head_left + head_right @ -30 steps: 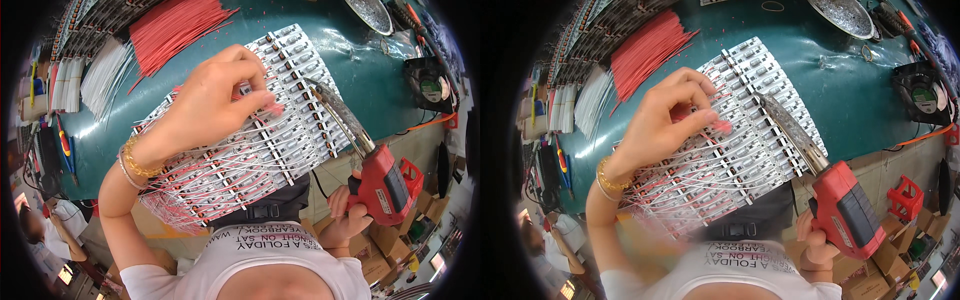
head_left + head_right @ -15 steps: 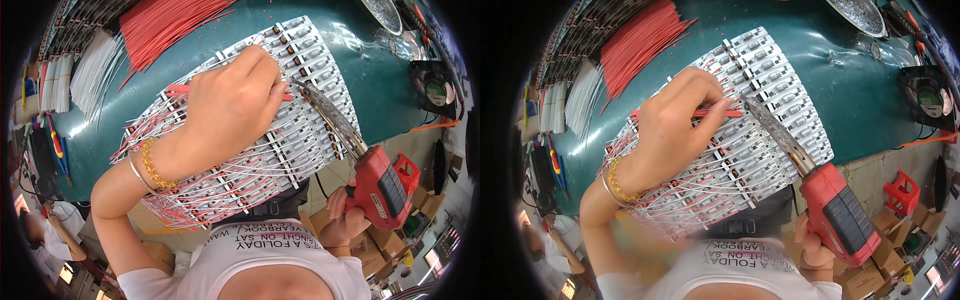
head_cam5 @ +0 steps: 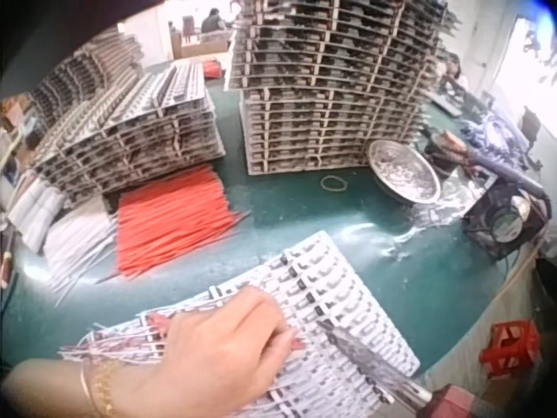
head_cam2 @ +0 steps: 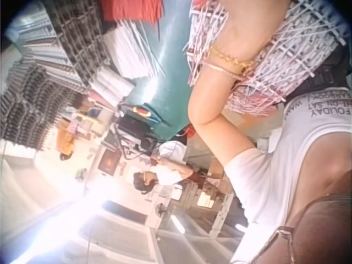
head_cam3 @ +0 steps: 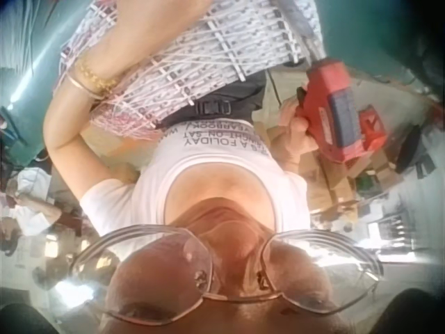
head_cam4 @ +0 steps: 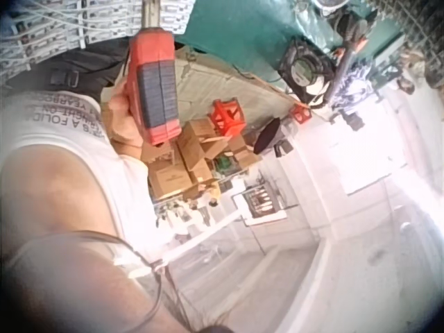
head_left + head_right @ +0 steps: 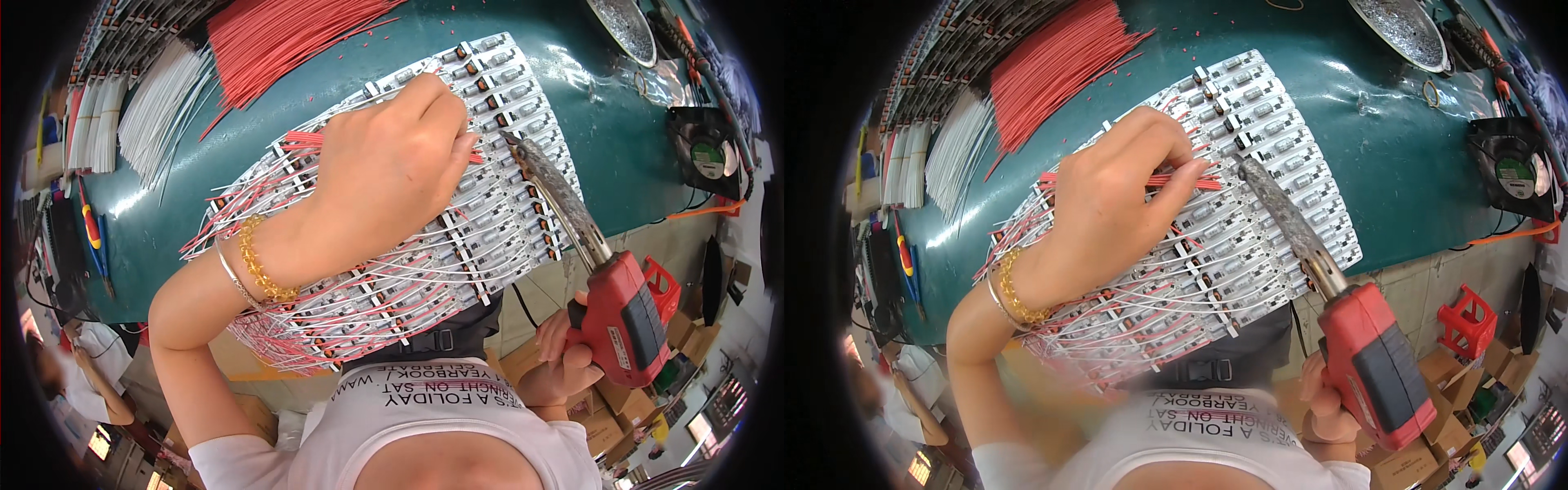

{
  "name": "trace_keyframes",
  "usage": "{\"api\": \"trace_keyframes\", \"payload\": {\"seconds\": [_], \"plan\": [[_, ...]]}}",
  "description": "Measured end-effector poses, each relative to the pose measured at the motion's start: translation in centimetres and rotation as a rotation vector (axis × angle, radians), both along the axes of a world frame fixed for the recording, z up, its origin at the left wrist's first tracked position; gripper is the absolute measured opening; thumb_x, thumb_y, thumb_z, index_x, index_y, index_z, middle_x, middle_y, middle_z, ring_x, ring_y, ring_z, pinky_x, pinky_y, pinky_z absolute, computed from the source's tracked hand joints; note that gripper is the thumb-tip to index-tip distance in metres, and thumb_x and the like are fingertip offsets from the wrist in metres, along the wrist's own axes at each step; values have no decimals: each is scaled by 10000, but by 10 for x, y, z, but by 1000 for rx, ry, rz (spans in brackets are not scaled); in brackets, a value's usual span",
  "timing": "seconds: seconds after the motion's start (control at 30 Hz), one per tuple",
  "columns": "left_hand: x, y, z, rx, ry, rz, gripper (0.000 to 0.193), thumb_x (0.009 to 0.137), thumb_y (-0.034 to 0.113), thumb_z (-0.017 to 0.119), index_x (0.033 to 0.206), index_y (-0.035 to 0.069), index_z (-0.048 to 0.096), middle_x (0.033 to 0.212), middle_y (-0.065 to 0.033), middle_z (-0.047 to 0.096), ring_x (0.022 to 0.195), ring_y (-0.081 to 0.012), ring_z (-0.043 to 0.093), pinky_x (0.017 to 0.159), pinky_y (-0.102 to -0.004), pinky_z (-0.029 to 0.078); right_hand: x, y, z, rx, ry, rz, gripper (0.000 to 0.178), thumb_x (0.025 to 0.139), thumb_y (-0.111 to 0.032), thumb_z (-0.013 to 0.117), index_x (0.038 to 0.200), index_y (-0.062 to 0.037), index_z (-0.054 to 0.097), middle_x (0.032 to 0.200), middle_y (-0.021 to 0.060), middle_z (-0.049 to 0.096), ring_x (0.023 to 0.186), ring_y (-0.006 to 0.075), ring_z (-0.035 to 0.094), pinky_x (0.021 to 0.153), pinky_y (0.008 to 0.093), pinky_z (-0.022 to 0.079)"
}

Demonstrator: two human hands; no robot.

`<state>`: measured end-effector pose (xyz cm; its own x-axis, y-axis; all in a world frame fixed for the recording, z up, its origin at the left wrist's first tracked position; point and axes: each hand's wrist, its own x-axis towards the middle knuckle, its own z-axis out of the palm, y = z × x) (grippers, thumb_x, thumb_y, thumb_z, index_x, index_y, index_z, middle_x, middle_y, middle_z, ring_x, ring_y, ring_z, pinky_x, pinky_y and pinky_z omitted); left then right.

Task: The person uses a soldering iron to attach red and white wires to a grid of electronic components on a workbench. They repeatedly pick up individual wires, position them on the component grid, and apply the soldering iron to secure the connections.

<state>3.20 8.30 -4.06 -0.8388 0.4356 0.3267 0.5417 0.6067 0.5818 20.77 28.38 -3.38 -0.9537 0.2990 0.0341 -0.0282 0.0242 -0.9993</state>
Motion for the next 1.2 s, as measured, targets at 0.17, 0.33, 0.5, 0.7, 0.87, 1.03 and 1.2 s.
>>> {"api": "trace_keyframes", "payload": {"seconds": [0.17,0.33,0.5,0.7,0.87,1.03,1.2], "plan": [[-3,6,-2,-7,32,-16,107,753,72,641,723,23,551,743,-58,562,563,-198,568,481,-277,447,-1,-3,0,38,-43,-70,737,784,-489,598,1153,119,403,462,-11,416,361,85,398,373,216,330],[-16,-3,13,22,-189,-125,124,795,147,600,750,32,605,797,-85,555,623,-221,554,549,-317,434,-11,-5,2,-13,-5,-15,707,830,-449,564,1196,119,357,461,-11,396,369,87,387,384,222,336],[-20,-20,18,76,-324,-313,287,805,289,533,733,36,649,838,-173,580,802,-338,566,686,-421,457,17,14,-12,-95,-74,-182,560,910,-374,459,1243,63,348,469,-21,340,364,77,318,370,210,298],[-19,-14,8,-40,-266,-268,278,783,266,546,795,-1,621,889,-224,559,797,-377,576,689,-457,467,-30,-17,-28,-245,-45,-131,551,913,-370,454,1242,60,349,470,-23,335,364,75,314,367,210,296],[-7,-9,3,68,40,-102,190,747,177,576,789,-6,607,824,-187,551,800,-321,539,705,-434,440,-43,-36,-27,-246,51,-63,543,916,-366,449,1242,57,351,470,-24,332,363,74,311,365,210,293],[-4,-21,27,260,105,52,138,693,66,596,765,-25,520,711,-148,618,680,-338,597,573,-437,431,-51,-46,-26,-261,69,-30,534,919,-362,444,1242,54,352,471,-25,328,363,72,308,362,209,291],[-1,-37,58,174,137,-5,213,688,40,583,812,-61,443,594,-194,565,571,-362,573,496,-448,410,-53,-52,-25,-265,59,-15,526,921,-358,439,1241,51,353,471,-26,325,363,70,304,360,209,289]]}}
